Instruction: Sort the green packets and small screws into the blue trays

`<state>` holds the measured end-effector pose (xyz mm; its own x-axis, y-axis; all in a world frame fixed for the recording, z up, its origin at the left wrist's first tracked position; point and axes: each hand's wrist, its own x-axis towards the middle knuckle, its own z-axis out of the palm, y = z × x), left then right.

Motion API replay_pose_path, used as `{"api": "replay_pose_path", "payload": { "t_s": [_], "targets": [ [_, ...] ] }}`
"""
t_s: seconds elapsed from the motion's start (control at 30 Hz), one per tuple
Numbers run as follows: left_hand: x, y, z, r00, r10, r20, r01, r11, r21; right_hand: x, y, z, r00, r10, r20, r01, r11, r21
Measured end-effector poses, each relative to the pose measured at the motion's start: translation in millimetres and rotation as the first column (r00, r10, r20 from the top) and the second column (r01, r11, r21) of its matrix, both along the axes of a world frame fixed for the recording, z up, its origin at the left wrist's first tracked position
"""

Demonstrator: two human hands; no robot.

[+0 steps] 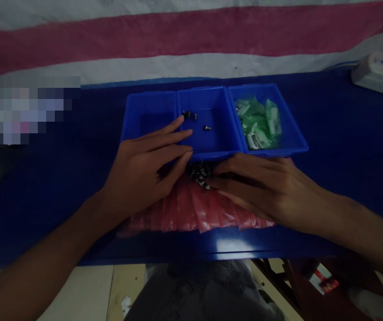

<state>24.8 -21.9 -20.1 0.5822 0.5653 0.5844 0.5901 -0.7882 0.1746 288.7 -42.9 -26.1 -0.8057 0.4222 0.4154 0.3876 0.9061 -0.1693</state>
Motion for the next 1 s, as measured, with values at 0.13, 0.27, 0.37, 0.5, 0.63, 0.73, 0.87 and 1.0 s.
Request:
{"api": "replay_pose_path", "payload": {
  "t_s": [0.13, 0.27, 0.37, 0.5, 0.63, 0.73, 0.87, 1.0],
  "targets": [
    [0.0, 0.0, -0.5, 1.000, 0.002, 0.006, -0.002, 1.000, 0.002, -3.4, 0.7, -2.6, 0.999, -0.021, -0.040, 0.021, 1.000, 0.001],
    [-1.0, 0.1, -0.4, 1.000, -0.012, 0.011, 0.012, 1.000, -0.002, -3.3, -1.3, -1.1, 0.989, -0.014, -0.148, 0.016, 1.000, 0.017],
    [-1.7, 0.3, -1.1, 1.000, -0.008, 0.010, 0.008, 1.000, -0.005, -1.3, -5.3, 5.9, 0.955, -0.106, -0.277, 0.050, 0.978, -0.203],
    [-2.4, 0.8, -2.1, 1.000, -0.008, 0.010, 0.008, 1.000, -0.007, -1.3, -6.4, 14.6, 0.888, -0.240, -0.392, 0.016, 0.869, -0.495],
    [-2.2, 0.8, -1.4, 1.000, -0.018, 0.001, 0.018, 1.000, 0.004, -2.8, -2.3, 17.9, 0.845, -0.326, -0.423, -0.074, 0.712, -0.698],
    [-1.9, 0.5, -0.5, 1.000, -0.016, -0.001, 0.016, 1.000, 0.006, -2.2, 0.5, 19.3, 0.818, -0.388, -0.425, -0.141, 0.581, -0.801],
    [-1.6, 0.5, 0.0, 1.000, -0.012, -0.011, 0.012, 1.000, 0.007, -0.5, 3.0, 19.6, 0.805, -0.418, -0.421, -0.176, 0.509, -0.842],
    [-1.1, 1.1, -0.8, 1.000, -0.004, -0.009, 0.004, 1.000, 0.008, -1.4, 3.6, 17.7, 0.790, -0.471, -0.392, -0.169, 0.447, -0.878]
  ]
}}
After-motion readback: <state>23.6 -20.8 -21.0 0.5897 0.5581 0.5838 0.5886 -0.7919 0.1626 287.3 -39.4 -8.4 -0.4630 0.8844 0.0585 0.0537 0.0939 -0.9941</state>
